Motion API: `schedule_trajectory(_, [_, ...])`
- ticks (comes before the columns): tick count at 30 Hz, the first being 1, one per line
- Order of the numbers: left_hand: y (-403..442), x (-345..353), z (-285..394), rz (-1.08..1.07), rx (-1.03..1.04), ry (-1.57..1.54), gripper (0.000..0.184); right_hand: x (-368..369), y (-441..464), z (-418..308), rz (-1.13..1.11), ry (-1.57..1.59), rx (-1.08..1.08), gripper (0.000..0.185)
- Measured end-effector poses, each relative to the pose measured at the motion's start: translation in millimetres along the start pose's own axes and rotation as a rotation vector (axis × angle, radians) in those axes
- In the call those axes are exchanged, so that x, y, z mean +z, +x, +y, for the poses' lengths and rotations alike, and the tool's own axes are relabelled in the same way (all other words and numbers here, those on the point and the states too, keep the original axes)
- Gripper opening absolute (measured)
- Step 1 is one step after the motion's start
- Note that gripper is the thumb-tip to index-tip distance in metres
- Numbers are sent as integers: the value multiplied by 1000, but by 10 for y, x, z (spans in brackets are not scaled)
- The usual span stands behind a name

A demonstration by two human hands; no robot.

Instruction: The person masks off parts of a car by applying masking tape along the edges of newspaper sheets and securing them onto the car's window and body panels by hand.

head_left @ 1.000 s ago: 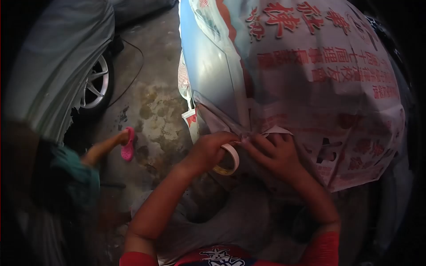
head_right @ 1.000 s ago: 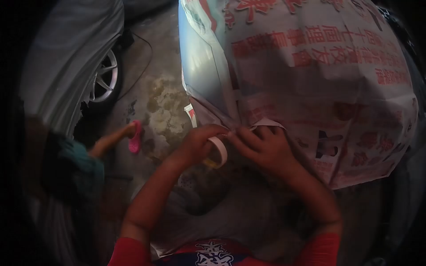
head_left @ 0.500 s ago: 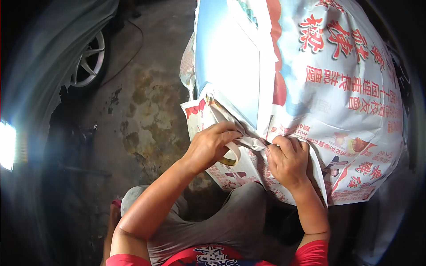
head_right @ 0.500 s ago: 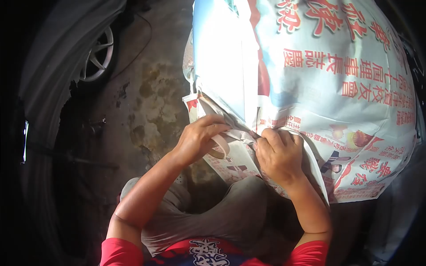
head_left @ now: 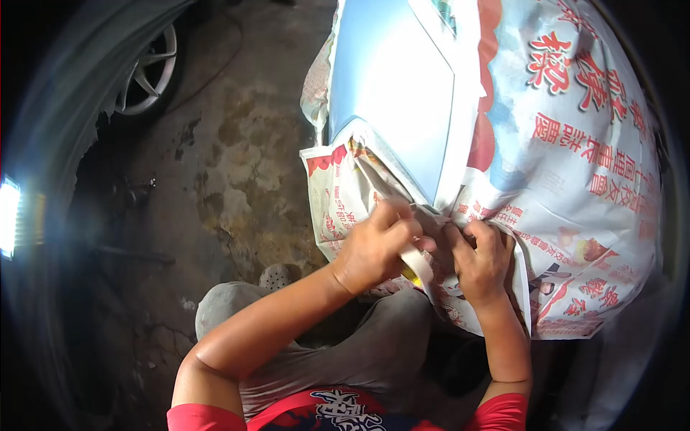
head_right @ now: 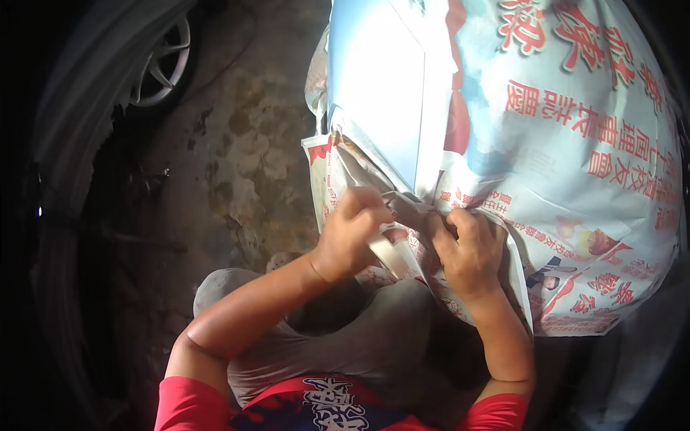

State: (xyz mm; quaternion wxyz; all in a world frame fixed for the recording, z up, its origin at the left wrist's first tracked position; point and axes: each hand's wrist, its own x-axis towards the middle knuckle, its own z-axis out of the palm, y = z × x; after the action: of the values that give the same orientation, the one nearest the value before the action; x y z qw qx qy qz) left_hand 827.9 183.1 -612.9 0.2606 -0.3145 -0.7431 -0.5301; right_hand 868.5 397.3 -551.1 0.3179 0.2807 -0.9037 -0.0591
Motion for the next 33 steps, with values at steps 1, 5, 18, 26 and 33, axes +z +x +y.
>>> schedule_trajectory(1, [-29, 6, 27, -57, 122, -48, 29, -8, 4, -1, 14, 23, 3, 30])
schedule_trajectory(5, [40, 151, 115, -296, 95, -195, 39, -62, -14, 100, -22, 29, -76, 31])
schedule_trajectory(18, [234, 150, 344, -550, -152, -95, 65, -721, -960, 51, -9, 577, 986, 18])
schedule_trajectory(26, [332, 95, 539, -708, -193, -249, 76, -911, -1195, 295, 384, 254, 1028, 16])
schedule_trajectory(33, [357, 145, 454, -690, -157, -302, 83, -547, -862, -846, 271, 890, 885, 36])
